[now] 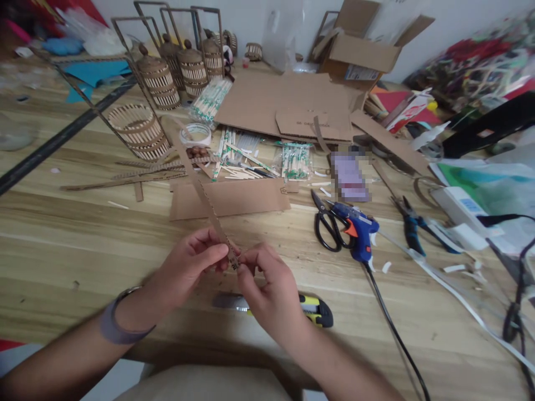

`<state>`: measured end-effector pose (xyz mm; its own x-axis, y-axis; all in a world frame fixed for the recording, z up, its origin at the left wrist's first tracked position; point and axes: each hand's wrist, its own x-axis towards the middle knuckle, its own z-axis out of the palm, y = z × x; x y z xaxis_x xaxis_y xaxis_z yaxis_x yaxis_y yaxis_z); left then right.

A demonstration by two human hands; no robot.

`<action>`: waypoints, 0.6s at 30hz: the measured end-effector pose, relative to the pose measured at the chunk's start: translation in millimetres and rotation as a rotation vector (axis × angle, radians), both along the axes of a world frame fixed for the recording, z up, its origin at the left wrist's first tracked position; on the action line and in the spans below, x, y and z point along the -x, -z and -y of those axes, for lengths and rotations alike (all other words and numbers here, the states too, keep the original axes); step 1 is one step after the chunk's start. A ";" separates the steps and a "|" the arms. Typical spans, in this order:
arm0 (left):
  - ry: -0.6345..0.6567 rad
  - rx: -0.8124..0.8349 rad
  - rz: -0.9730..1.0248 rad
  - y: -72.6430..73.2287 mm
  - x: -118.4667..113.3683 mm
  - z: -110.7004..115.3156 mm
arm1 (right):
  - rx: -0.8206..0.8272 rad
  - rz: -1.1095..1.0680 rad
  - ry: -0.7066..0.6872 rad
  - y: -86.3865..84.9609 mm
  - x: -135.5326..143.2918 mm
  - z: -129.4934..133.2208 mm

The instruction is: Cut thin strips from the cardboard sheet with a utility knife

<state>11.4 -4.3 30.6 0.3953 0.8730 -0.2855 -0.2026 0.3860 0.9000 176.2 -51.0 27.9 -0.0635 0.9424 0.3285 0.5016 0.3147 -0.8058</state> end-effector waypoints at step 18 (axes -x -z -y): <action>-0.059 0.108 0.006 7.0 -1.1 1.8 | -0.027 0.154 -0.105 3.3 -5.6 -1.6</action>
